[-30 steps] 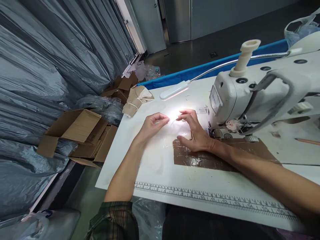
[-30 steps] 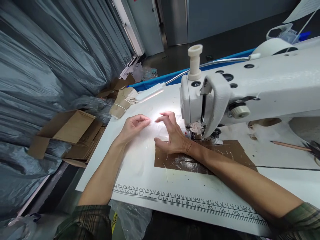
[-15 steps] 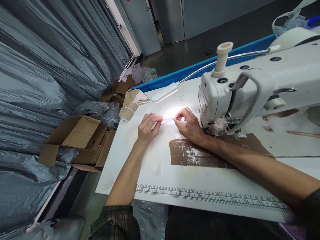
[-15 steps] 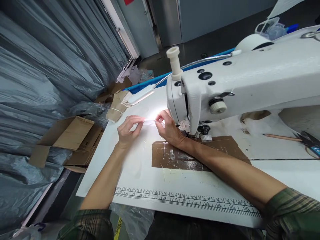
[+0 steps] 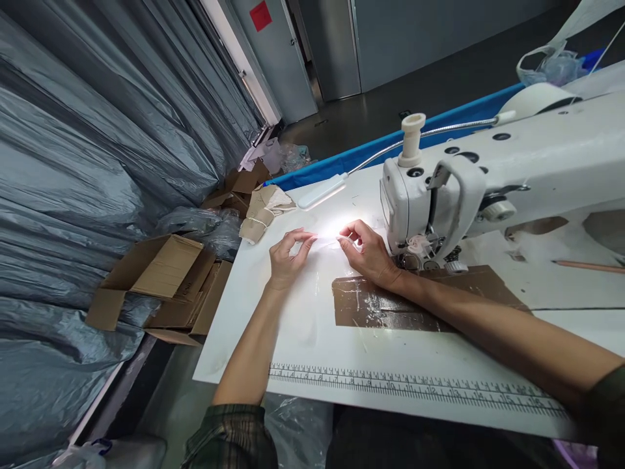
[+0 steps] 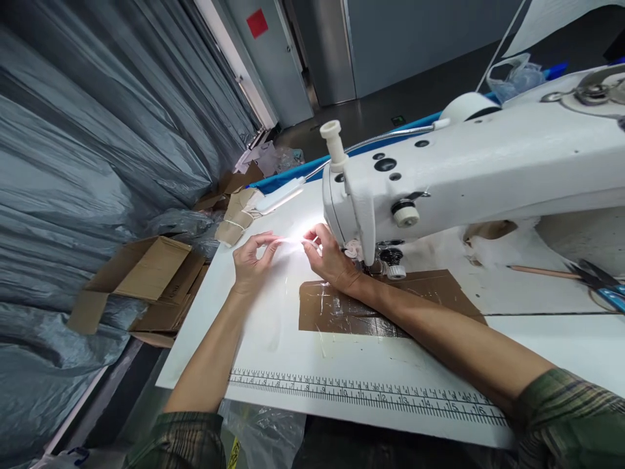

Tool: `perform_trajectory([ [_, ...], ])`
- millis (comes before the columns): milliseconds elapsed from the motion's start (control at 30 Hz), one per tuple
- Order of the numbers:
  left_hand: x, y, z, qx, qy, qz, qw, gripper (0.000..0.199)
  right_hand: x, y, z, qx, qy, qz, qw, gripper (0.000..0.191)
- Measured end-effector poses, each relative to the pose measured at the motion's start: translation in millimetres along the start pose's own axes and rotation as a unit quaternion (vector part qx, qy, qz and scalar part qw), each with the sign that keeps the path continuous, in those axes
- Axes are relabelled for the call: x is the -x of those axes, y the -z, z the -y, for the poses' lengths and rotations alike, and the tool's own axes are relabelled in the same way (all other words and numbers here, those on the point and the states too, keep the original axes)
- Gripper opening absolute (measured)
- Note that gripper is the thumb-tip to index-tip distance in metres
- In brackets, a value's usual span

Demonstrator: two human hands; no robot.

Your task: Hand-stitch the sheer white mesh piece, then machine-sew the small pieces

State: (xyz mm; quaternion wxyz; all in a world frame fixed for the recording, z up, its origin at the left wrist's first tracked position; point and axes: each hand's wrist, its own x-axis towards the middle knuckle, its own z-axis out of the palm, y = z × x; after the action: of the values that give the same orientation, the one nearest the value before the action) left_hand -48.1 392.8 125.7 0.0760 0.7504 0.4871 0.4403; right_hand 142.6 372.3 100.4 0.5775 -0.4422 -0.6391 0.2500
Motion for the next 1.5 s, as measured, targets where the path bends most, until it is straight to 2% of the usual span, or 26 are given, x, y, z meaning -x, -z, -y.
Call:
perform_trajectory([
  [100,0.3,-0.7,0.8,0.067,0.021,0.000,0.998,0.016,1.7,0.7,4.8,-0.007,-0.028,0.011,1.000,0.011],
  [200,0.4,-0.4,-2.0,0.150,0.072,0.006,0.986,0.026,5.3,0.0,10.4,-0.038,-0.086,0.034,0.995,0.016],
  [300,0.0,3.3,-7.1,0.199,0.122,0.026,0.972,0.035,9.5,-0.8,20.1,-0.117,-0.136,0.063,0.982,0.023],
  [400,-1.4,9.7,-12.2,0.234,0.136,0.042,0.962,0.040,15.1,3.6,34.6,-0.189,-0.196,0.070,0.960,0.024],
  [500,-0.7,15.7,-20.3,0.259,0.137,0.083,0.952,0.040,26.9,19.5,47.8,-0.222,-0.261,0.101,0.934,0.023],
  [600,7.6,17.7,-35.3,0.269,0.135,0.145,0.943,0.036,47.2,48.0,54.0,-0.234,-0.286,0.190,0.910,0.025],
  [700,23.6,13.6,-53.2,0.258,0.121,0.223,0.932,0.033,72.4,81.9,53.9,-0.218,-0.267,0.285,0.894,0.030],
  [767,34.9,8.0,-63.4,0.252,0.104,0.270,0.924,0.036,88.1,101.6,51.8,-0.194,-0.257,0.303,0.897,0.032],
  [833,43.8,2.2,-71.3,0.226,0.081,0.274,0.931,0.045,101.2,116.3,48.4,-0.162,-0.266,0.279,0.908,0.033],
  [900,49.3,-1.6,-77.6,0.138,0.052,0.250,0.957,0.052,110.8,125.9,44.3,-0.121,-0.271,0.239,0.924,0.032],
  [967,52.5,-2.8,-83.1,0.010,0.021,0.231,0.973,0.041,117.2,131.5,40.4,-0.068,-0.254,0.210,0.942,0.030],
  [1033,55.6,-3.6,-87.5,-0.083,0.005,0.246,0.966,0.026,120.7,134.6,37.8,-0.007,-0.221,0.204,0.954,0.029],
  [1100,60.0,-6.7,-89.4,-0.123,0.005,0.281,0.952,0.027,122.1,136.2,36.8,0.078,-0.189,0.209,0.956,0.028],
  [1167,65.3,-12.8,-87.8,-0.138,0.012,0.306,0.942,0.029,122.5,137.0,36.7,0.198,-0.143,0.189,0.951,0.030],
  [1267,70.8,-22.3,-81.0,-0.141,0.014,0.298,0.944,0.021,121.4,138.1,36.0,0.337,-0.061,0.131,0.930,0.037],
  [1333,71.2,-24.6,-77.5,-0.130,0.013,0.279,0.951,0.017,118.9,139.3,34.6,0.339,-0.034,0.123,0.932,0.037],
  [1400,70.1,-22.8,-77.9,-0.110,0.008,0.251,0.962,0.014,114.1,140.6,33.2,0.295,-0.029,0.133,0.946,0.032],
  [1500,70.4,-16.3,-88.7,0.004,0.012,0.234,0.972,0.011,103.0,141.2,34.0,0.202,-0.048,0.153,0.966,0.027],
])
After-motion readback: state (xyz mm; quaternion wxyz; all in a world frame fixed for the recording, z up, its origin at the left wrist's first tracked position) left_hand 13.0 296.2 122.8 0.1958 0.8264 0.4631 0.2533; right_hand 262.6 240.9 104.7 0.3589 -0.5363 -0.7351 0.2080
